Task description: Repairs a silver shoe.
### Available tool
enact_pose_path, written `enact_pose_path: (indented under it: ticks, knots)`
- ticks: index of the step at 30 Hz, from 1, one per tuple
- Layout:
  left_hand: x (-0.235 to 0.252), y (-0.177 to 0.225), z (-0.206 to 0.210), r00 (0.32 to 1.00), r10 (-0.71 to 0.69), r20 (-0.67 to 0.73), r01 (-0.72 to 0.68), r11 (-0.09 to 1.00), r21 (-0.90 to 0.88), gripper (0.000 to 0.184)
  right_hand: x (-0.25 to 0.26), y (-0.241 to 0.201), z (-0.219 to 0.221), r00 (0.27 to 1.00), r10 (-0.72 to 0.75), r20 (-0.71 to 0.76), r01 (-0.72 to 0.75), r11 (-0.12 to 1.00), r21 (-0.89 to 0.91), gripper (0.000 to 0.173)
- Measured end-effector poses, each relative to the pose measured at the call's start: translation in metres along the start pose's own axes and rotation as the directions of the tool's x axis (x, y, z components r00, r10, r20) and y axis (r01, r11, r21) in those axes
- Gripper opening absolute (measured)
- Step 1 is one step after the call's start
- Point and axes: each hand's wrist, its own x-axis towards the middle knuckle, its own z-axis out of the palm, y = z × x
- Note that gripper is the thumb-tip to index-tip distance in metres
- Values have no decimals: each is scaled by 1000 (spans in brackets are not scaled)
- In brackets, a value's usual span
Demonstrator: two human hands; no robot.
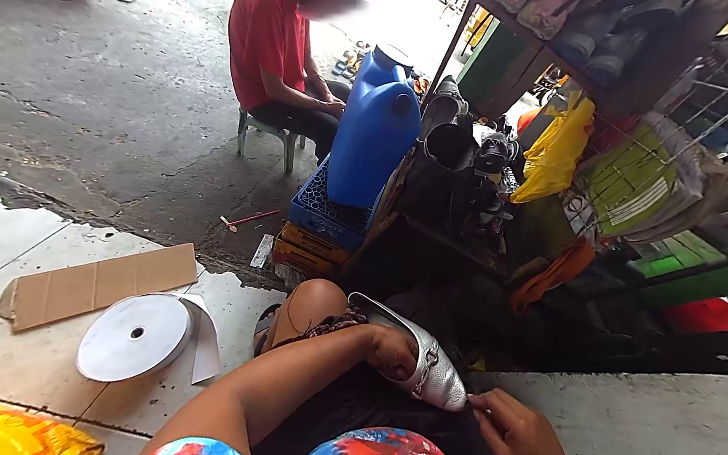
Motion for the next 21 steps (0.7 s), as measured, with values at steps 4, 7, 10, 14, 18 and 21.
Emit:
enact_pose_path:
  ticks: [4, 7, 10, 14, 18, 21]
  knots:
    - [-10, 6, 2, 999, -9, -53, 20, 975, 221, 9, -5, -1, 2, 1000, -15, -9, 15, 1000, -6, 18]
    - [-27, 17, 3, 993, 46, -108, 8, 894, 449, 27, 3, -7, -8, 994, 50, 96, -46, 998, -42, 18]
    - [-37, 19, 11, 975, 118, -190, 30, 772, 635, 27, 20, -22, -12, 959, 168, 227, -151, 985, -88, 16]
    - [-42, 11, 18, 928, 258, -271, 34, 663, 748, 23, 37, -19, -24, 863, 225, 453, -268, 963, 33, 19]
    - [-37, -4, 17, 913, 266, -310, 32, 711, 702, 26, 26, 2, -18, 915, 125, 384, -206, 963, 176, 15]
    - [-35, -5, 16, 914, 236, -329, 48, 743, 668, 28, 17, 10, -10, 964, 111, 240, -157, 971, 182, 12]
